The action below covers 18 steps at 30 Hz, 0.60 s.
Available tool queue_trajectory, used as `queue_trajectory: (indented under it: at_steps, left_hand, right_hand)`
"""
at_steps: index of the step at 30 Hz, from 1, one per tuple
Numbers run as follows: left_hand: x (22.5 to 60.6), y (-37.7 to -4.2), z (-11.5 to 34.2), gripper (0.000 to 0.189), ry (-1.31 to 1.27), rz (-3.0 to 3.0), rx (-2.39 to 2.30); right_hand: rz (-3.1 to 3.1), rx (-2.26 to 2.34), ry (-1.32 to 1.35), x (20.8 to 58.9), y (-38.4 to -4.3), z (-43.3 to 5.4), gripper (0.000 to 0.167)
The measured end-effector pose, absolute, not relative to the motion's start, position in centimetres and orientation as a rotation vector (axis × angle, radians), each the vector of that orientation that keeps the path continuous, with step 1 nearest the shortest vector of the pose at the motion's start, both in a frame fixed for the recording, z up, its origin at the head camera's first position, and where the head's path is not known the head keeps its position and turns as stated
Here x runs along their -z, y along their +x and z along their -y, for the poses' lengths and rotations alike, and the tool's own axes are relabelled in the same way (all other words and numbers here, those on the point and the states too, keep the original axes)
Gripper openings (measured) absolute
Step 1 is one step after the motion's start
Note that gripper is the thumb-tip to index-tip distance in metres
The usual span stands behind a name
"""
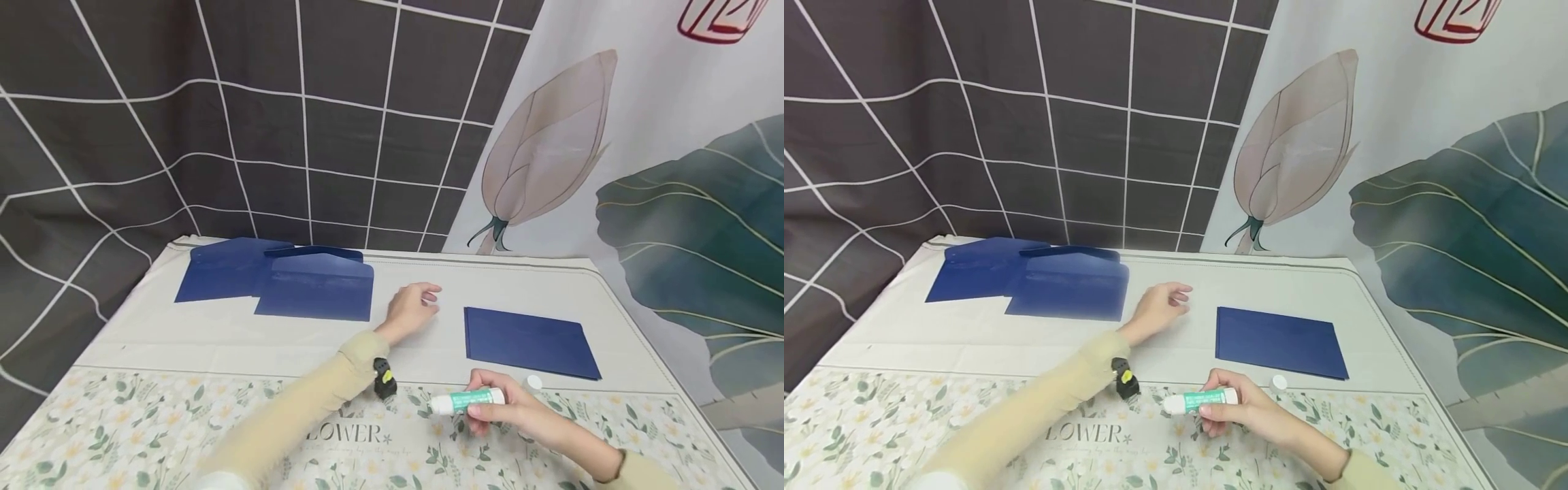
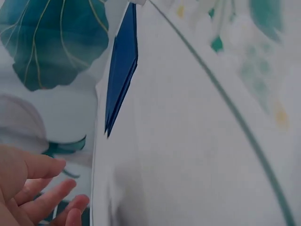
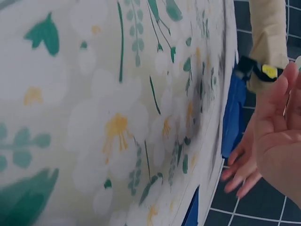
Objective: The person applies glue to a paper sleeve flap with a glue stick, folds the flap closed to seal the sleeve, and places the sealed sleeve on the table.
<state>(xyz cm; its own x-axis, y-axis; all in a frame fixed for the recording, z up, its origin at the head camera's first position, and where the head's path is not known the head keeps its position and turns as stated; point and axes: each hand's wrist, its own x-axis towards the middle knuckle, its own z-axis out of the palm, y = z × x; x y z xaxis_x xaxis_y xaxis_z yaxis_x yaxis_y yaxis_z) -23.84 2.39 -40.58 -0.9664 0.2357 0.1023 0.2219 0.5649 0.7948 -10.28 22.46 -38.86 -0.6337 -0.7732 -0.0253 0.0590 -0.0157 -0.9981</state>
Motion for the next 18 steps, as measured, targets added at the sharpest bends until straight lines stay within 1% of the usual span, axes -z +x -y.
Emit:
queue_trajectory:
  at_steps: [2, 4, 6, 10, 18]
  left_hand:
    - [40.5, -24.2, -0.6, 0.037, 0.372, -2.804, -1.399]
    - [40.2, -24.6, 1.5, 0.037, 0.326, -2.849, -1.391]
    - [40.0, -25.0, 3.8, 0.037, 0.263, -2.903, -1.375]
    - [39.3, -25.8, 8.1, 0.037, 0.163, -2.943, -1.374]
    - [38.6, -26.7, 14.9, 0.038, -0.011, -2.997, -1.345]
  right_hand:
    - [-1.682, 1.7, -0.743, 38.7, -10.3, -22.6, 0.003]
    - [-1.697, 1.683, -0.746, 38.7, -10.4, -22.6, 0.002]
    - [-1.701, 1.658, -0.737, 38.8, -10.3, -22.6, 0.005]
    - [-1.697, 1.645, -0.746, 39.0, -10.3, -22.7, 0.005]
    - [-1.69, 1.687, -0.774, 39.2, -10.7, -22.5, 0.007]
